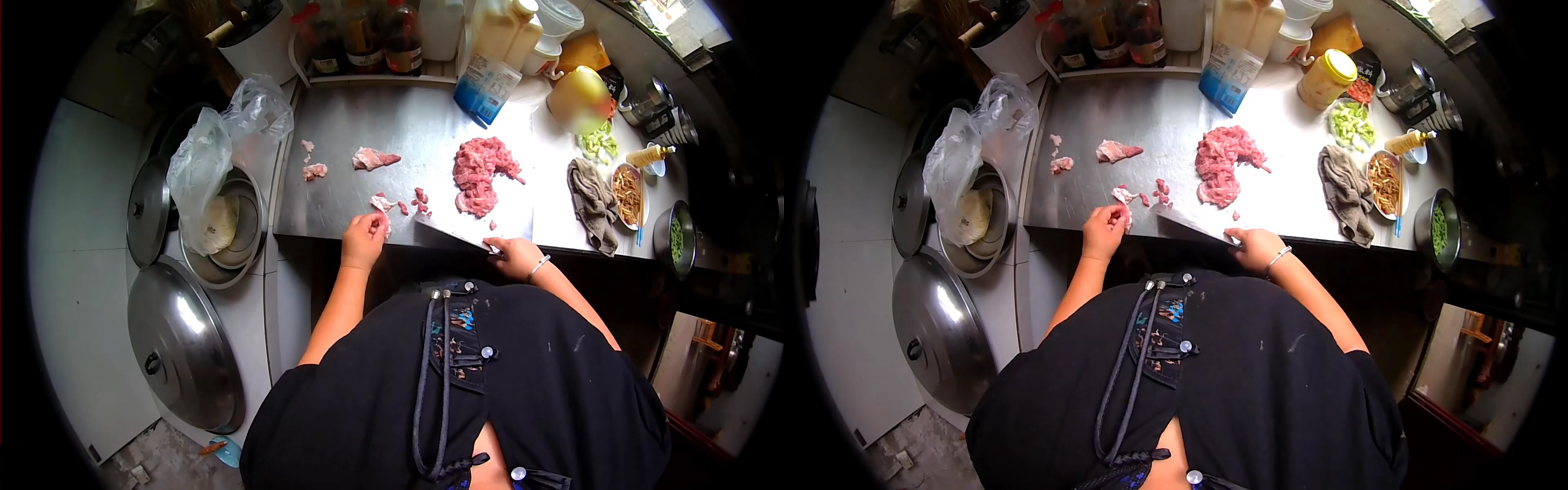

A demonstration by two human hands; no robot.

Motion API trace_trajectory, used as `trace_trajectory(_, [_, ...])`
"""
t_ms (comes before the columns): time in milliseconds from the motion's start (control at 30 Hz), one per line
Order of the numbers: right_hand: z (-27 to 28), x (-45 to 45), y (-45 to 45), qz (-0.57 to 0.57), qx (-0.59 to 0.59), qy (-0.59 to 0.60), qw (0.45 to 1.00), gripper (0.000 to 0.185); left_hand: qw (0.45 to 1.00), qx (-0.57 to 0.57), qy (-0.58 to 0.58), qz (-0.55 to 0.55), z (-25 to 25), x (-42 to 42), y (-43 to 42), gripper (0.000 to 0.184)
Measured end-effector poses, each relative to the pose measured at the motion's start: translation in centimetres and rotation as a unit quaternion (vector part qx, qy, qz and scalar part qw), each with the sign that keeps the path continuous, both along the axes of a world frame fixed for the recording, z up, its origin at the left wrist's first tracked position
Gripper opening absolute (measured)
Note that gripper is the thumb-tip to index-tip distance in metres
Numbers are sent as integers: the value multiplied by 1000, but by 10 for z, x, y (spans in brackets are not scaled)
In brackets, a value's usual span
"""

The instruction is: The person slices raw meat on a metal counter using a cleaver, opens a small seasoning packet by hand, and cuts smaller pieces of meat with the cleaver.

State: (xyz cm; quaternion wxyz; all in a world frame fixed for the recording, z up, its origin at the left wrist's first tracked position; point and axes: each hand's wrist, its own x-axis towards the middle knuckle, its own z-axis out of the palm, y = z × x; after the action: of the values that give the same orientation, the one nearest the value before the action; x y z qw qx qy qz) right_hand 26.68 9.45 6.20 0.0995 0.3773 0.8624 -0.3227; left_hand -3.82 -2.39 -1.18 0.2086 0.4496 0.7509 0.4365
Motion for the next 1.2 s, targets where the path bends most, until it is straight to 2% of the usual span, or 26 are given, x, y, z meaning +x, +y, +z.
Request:
trace_trajectory(100, [5, -10, -1, -24, -56, 18, 998, 27, 1000, -2, 24, -12, 0, 6, 4, 11])
trace_trajectory(300, [4, -35, -10, -25, -122, 75, 989, 32, 992, 61, 104, -37, -2, 8, 3, 11])
trace_trajectory(400, [18, -47, -13, -7, -108, 54, 993, 33, 994, -2, 104, -40, 7, 10, 3, 13])
trace_trajectory(467, [18, -49, -14, -1, -101, 40, 994, 33, 984, -17, 170, -51, 14, 10, 6, 17])
trace_trajectory(533, [12, -46, -15, 0, -61, 46, 997, 32, 976, 13, 212, -46, 24, 7, 11, 19])
trace_trajectory(600, [5, -40, -13, -23, -85, 55, 995, 31, 966, 43, 253, -42, 24, 3, 16, 20])
trace_trajectory(667, [4, -36, -12, -54, -113, 70, 990, 29, 951, -45, 306, -26, 20, -1, 20, 22])
trace_trajectory(767, [7, -31, -12, -60, -109, 59, 990, 29, 947, -95, 299, -62, 31, -7, 26, 17])
trace_trajectory(900, [4, -26, -13, -67, -106, 63, 990, 29, 958, -59, 244, -139, 20, -24, 30, 12])
trace_trajectory(967, [3, -25, -14, -96, -121, 77, 985, 29, 968, -135, 138, -158, 24, -29, 34, 17])
trace_trajectory(1000, [2, -25, -14, -96, -122, 77, 985, 29, 968, -136, 139, -158, 27, -29, 34, 17])
trace_trajectory(1067, [1, -27, -13, -96, -121, 93, 984, 29, 975, -215, 18, -59, 34, -25, 35, 23])
trace_trajectory(1200, [9, -40, -12, -82, -114, 104, 985, 29, 963, -267, 12, -42, 24, -17, 32, 29])
